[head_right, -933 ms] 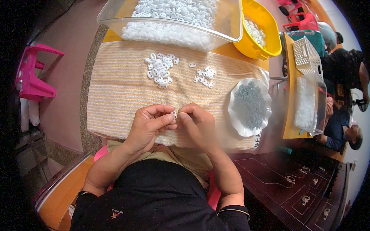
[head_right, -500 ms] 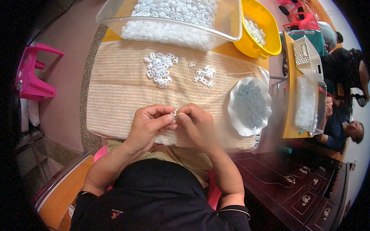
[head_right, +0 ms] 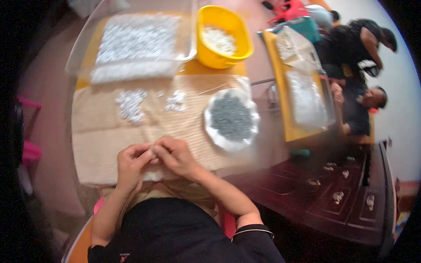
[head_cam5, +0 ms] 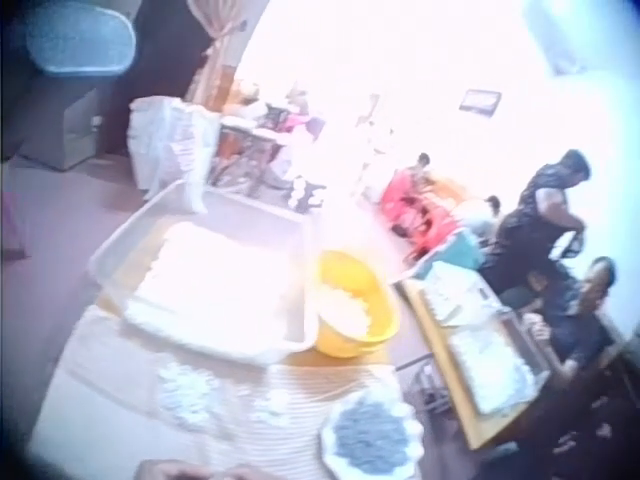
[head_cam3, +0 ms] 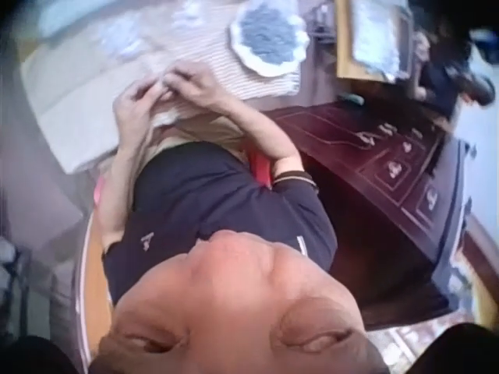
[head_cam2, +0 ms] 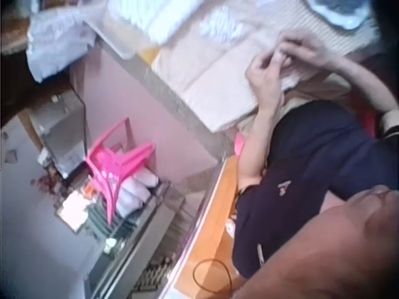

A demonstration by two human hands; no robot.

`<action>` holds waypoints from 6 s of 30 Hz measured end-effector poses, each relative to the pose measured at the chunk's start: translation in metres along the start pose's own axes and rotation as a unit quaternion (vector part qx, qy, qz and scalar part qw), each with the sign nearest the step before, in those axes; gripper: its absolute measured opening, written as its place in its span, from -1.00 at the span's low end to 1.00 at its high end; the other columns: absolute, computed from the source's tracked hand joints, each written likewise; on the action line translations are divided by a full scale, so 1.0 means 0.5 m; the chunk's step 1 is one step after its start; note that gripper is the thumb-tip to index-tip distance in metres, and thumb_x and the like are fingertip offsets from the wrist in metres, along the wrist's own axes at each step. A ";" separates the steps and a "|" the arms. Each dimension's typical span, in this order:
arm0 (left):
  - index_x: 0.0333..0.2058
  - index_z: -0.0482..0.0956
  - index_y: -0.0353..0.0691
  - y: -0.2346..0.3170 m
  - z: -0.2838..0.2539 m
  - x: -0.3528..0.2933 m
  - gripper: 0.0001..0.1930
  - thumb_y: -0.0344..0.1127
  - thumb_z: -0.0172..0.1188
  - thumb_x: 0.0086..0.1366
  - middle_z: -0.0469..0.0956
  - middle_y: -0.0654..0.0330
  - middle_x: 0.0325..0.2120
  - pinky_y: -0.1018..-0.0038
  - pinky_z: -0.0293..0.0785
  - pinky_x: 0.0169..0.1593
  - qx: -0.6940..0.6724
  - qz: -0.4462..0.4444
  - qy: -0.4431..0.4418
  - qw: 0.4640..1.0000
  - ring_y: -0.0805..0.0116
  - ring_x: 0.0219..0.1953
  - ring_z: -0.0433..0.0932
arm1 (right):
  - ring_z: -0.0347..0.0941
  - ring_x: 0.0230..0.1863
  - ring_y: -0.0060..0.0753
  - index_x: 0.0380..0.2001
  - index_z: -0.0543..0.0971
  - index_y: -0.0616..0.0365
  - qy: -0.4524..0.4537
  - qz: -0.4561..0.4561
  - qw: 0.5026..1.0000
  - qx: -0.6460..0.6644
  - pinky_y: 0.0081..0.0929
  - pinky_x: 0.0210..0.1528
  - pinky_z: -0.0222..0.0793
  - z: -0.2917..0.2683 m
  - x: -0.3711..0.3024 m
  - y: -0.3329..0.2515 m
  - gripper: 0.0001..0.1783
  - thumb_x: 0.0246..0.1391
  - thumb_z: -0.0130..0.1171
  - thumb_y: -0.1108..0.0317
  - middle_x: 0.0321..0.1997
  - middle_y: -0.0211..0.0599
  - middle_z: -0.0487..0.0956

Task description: Assembling small grey pins into white plastic connectors at a production workstation.

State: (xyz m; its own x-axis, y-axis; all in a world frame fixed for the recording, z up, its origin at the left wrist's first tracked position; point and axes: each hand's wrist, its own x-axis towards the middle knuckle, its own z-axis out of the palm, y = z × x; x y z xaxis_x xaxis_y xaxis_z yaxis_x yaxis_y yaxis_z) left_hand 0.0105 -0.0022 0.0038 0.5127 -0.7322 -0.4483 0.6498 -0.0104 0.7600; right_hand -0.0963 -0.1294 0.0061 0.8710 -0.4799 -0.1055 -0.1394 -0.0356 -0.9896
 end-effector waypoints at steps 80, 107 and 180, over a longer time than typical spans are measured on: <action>-0.16 0.49 -0.37 -0.007 0.016 -0.016 -0.82 -0.53 0.16 0.26 0.55 0.16 -0.35 0.59 0.60 -0.21 -0.052 0.035 -0.044 0.997 0.47 -0.34 0.57 | 0.45 -0.41 -0.72 -0.30 0.55 0.34 -0.045 -0.058 0.996 0.050 -0.68 -0.36 0.41 -0.038 -0.013 -0.010 -0.81 0.22 0.11 0.39 -0.45 -0.45 0.56; -0.19 0.53 -0.38 0.006 -0.004 -0.009 -0.84 -0.52 0.17 0.25 0.55 0.20 -0.36 0.55 0.59 -0.20 -0.130 0.014 -0.016 0.991 0.50 -0.34 0.56 | 0.49 -0.50 -0.48 -0.30 0.59 0.32 0.025 -0.113 0.947 -0.298 -0.50 -0.41 0.41 -0.046 0.125 -0.070 -0.85 0.06 0.20 0.46 -0.46 -0.22 0.59; -0.27 0.57 -0.30 0.002 -0.003 -0.004 -0.88 -0.45 0.25 0.21 0.58 0.23 -0.45 0.64 0.53 -0.31 -0.134 0.005 0.006 0.991 0.52 -0.44 0.57 | 0.53 -0.38 -0.05 -0.43 0.61 0.21 -0.044 -0.193 0.885 -0.420 -0.27 -0.32 0.42 0.009 0.211 -0.051 -0.86 -0.08 0.26 0.37 -0.33 -0.16 0.56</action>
State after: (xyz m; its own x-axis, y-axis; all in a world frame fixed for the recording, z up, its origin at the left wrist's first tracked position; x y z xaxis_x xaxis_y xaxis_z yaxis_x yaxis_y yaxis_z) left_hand 0.0111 0.0003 0.0049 0.5264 -0.7226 -0.4481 0.7692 0.1800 0.6132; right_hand 0.0013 -0.1752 0.0200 0.9584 -0.2212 0.1807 -0.0930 -0.8399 -0.5347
